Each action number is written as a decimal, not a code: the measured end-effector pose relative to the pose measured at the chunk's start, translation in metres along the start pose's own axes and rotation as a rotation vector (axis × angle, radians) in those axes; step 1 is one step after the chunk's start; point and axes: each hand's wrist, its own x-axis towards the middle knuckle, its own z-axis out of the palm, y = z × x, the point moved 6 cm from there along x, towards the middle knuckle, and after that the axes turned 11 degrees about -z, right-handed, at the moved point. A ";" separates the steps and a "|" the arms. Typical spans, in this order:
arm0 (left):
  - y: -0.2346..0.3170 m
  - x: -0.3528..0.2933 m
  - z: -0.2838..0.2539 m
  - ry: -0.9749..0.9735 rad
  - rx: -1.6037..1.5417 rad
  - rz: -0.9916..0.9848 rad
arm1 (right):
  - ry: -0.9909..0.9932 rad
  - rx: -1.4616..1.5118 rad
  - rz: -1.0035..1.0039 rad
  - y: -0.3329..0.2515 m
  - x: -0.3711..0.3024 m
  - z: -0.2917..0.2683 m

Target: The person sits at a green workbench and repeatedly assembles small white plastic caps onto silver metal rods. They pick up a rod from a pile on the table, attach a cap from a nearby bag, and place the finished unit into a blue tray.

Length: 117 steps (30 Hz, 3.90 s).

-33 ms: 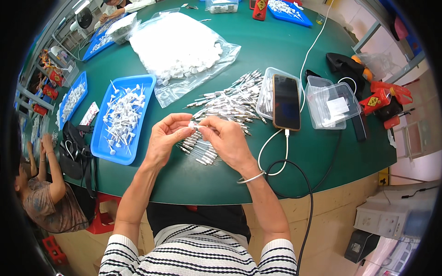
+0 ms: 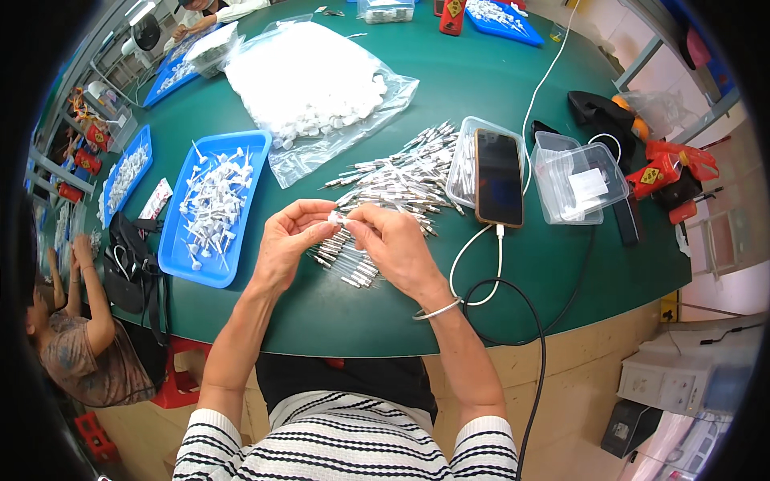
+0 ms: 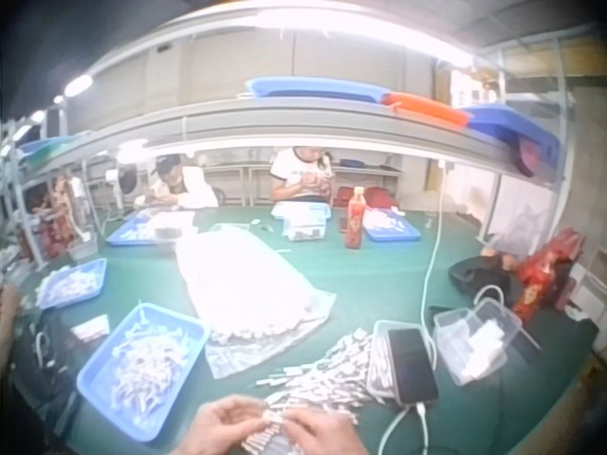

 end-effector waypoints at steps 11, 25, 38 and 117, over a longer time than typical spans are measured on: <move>0.000 -0.001 -0.002 0.011 0.022 0.040 | 0.075 -0.161 -0.248 -0.011 0.000 0.001; -0.002 -0.002 -0.002 -0.050 -0.035 0.037 | 0.032 -0.063 -0.194 -0.014 -0.002 0.002; 0.001 -0.004 0.002 -0.090 0.009 0.058 | 0.113 -0.216 -0.357 -0.018 -0.005 0.009; 0.097 -0.073 0.047 0.213 1.509 0.835 | -0.126 0.512 -0.068 -0.006 -0.001 0.020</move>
